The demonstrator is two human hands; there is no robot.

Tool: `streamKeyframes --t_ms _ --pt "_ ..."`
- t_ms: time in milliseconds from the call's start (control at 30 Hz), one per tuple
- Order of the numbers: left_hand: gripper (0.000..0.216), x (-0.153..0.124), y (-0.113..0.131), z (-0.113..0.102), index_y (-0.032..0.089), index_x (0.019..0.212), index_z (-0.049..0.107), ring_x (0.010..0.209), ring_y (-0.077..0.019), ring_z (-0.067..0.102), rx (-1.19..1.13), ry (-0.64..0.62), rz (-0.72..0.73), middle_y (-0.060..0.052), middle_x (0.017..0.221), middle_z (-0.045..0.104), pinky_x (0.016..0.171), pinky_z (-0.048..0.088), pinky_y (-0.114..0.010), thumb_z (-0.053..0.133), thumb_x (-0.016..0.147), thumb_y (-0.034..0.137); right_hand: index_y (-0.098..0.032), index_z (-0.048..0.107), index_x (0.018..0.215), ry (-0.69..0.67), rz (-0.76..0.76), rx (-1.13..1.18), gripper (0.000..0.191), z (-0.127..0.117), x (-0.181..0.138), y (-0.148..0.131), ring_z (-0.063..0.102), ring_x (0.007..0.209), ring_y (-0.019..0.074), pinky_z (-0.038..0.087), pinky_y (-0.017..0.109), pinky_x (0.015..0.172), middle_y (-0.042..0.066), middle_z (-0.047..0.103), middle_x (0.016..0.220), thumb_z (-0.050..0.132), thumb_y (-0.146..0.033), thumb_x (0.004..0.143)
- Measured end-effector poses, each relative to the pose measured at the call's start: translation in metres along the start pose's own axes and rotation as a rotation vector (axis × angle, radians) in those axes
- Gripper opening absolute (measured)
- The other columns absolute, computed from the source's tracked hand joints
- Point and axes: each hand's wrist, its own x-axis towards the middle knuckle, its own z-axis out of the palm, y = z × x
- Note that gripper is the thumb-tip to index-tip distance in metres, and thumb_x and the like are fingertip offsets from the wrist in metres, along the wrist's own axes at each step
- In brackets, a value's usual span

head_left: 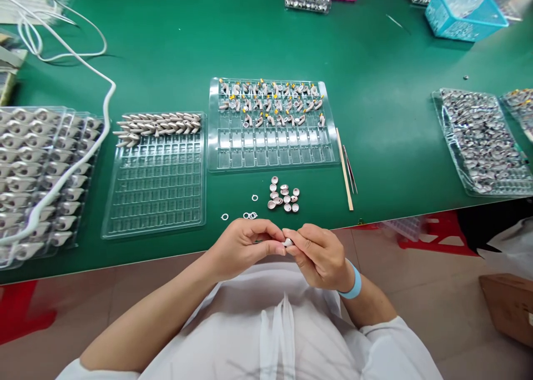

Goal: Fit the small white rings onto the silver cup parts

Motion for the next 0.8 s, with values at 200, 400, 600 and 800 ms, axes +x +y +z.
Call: streamKeyframes --t_ms 200,400,600,800 --pt "0.019 0.001 0.003 -0.002 0.012 0.076 0.071 0.061 -0.0137 0.059 -0.004 -0.033 -0.064 -0.004 0.068 0.066 0.060 0.053 -0.027 0.075 0.075 0.030 -0.014 0.042 0.139 -0.080 -0.031 -0.023 0.046 -0.003 -0.001 0.002 0.055 0.066 0.0150 0.048 0.028 0.054 0.006 0.062 0.081 0.048 -0.016 0.093" --pt "0.017 0.003 0.005 0.000 0.012 0.072 0.070 0.058 -0.0106 0.054 -0.095 -0.102 -0.114 -0.002 0.063 0.062 0.056 0.049 -0.023 0.076 0.074 0.028 -0.012 0.047 0.133 -0.163 -0.022 -0.003 0.041 -0.012 0.002 0.001 0.056 0.069 0.0156 0.048 0.028 0.055 0.007 0.062 0.083 0.050 -0.016 0.092" --pt "0.020 0.002 0.007 0.004 0.012 0.076 0.072 0.063 -0.0137 0.061 -0.181 -0.105 -0.142 -0.004 0.067 0.067 0.061 0.054 -0.027 0.080 0.071 0.029 -0.013 0.047 0.134 -0.094 -0.043 -0.029 0.042 -0.011 0.003 -0.002 0.054 0.063 0.0149 0.047 0.027 0.051 0.005 0.060 0.078 0.048 -0.017 0.092" --pt "0.018 0.000 0.007 0.008 0.012 0.069 0.070 0.060 -0.0123 0.060 -0.161 -0.086 -0.102 -0.003 0.063 0.066 0.059 0.052 -0.025 0.078 0.073 0.028 -0.014 0.040 0.140 -0.033 -0.050 -0.009 0.050 -0.006 0.000 -0.007 0.055 0.065 0.0165 0.048 0.029 0.052 0.006 0.060 0.079 0.049 -0.015 0.091"
